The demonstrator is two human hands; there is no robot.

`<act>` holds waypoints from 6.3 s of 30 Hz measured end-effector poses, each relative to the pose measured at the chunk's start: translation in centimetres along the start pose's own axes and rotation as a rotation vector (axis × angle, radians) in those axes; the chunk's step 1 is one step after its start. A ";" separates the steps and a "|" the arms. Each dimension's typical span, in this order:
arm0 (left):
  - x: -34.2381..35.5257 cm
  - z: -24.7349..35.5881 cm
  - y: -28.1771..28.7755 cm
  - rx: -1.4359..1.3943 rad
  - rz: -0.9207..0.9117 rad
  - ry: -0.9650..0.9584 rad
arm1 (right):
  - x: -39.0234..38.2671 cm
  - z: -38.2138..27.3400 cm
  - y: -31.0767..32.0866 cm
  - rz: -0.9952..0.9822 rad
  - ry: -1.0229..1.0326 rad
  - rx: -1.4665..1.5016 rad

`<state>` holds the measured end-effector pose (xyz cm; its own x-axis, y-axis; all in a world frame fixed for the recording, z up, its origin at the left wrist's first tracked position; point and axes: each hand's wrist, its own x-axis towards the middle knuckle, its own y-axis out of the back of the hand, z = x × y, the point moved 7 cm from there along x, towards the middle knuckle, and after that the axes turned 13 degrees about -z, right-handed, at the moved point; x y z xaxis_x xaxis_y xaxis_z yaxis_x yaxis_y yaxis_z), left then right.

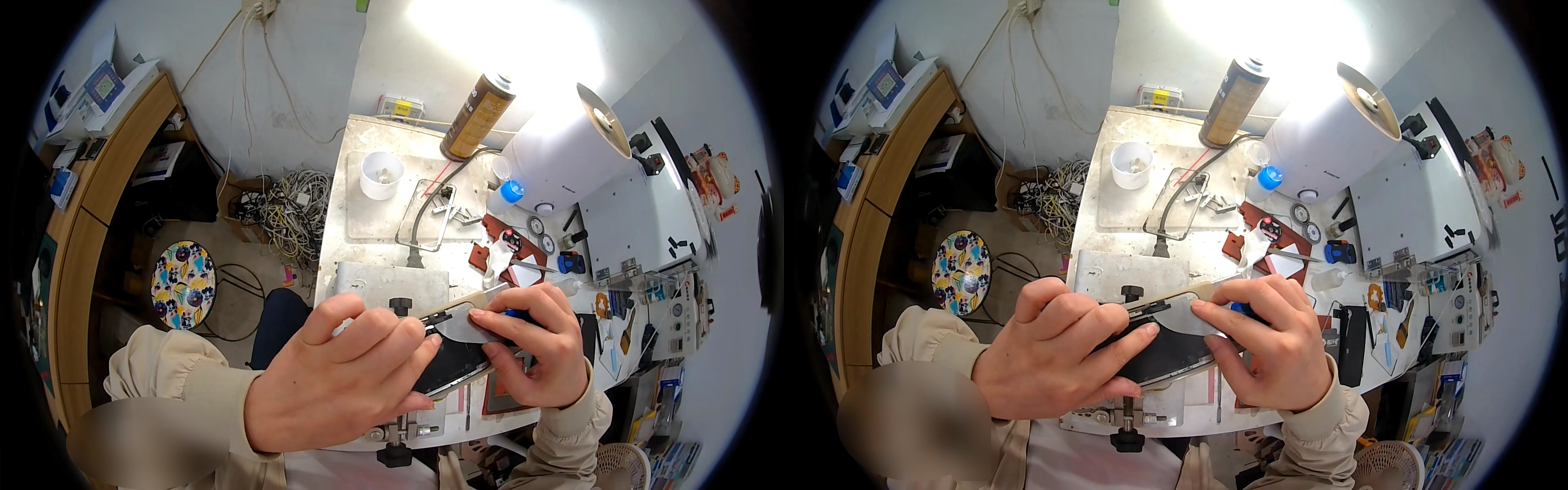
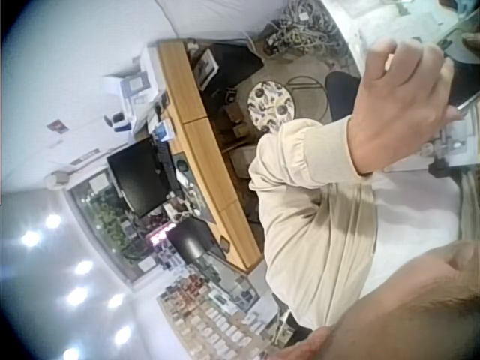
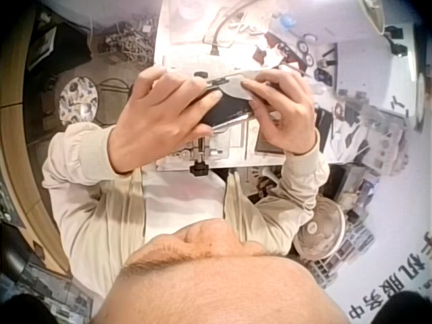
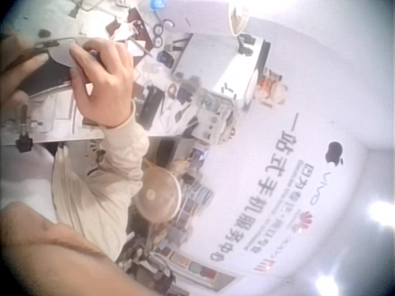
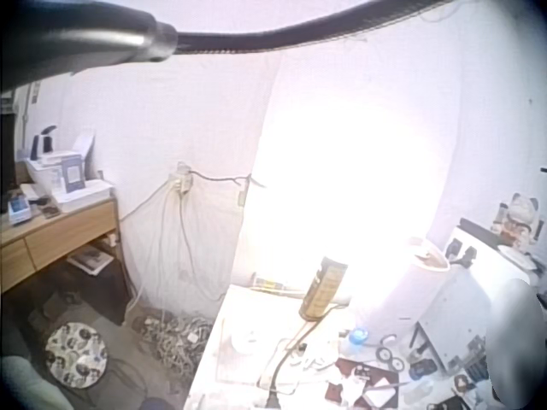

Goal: The person applies a liquid solution to the edges of a smartphone screen using a small bottle and a metal spatula. They then use tweezers to remove a thin film from the screen surface. Finally, they put on a protective glove and use a small brush to clean the internal components of the device.

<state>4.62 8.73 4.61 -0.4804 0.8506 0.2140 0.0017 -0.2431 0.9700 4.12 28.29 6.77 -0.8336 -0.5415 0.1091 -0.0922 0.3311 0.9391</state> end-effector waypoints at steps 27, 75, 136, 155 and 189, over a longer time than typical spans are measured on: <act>0.1 -0.1 0.1 -0.001 0.026 0.005 | -0.1 0.1 -0.2 0.005 0.013 0.021; 3.0 -2.9 0.6 -0.318 0.070 0.098 | -0.5 0.1 -0.2 0.023 0.033 0.038; 3.3 -2.5 -0.3 -0.205 0.221 0.066 | -1.0 -0.9 -0.3 0.017 0.039 -0.012; 3.2 -2.5 -0.3 -0.214 0.174 0.070 | -1.1 -1.6 -0.9 0.059 -0.018 -0.056; 3.2 -2.4 -0.3 -0.168 0.122 0.094 | -1.4 -1.4 -1.2 0.121 -0.020 -0.054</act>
<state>0.96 10.42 4.68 -0.5650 0.7650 0.3092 -0.0779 -0.4225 0.9030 6.17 27.55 5.97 -0.8476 -0.4844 0.2169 0.0391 0.3507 0.9357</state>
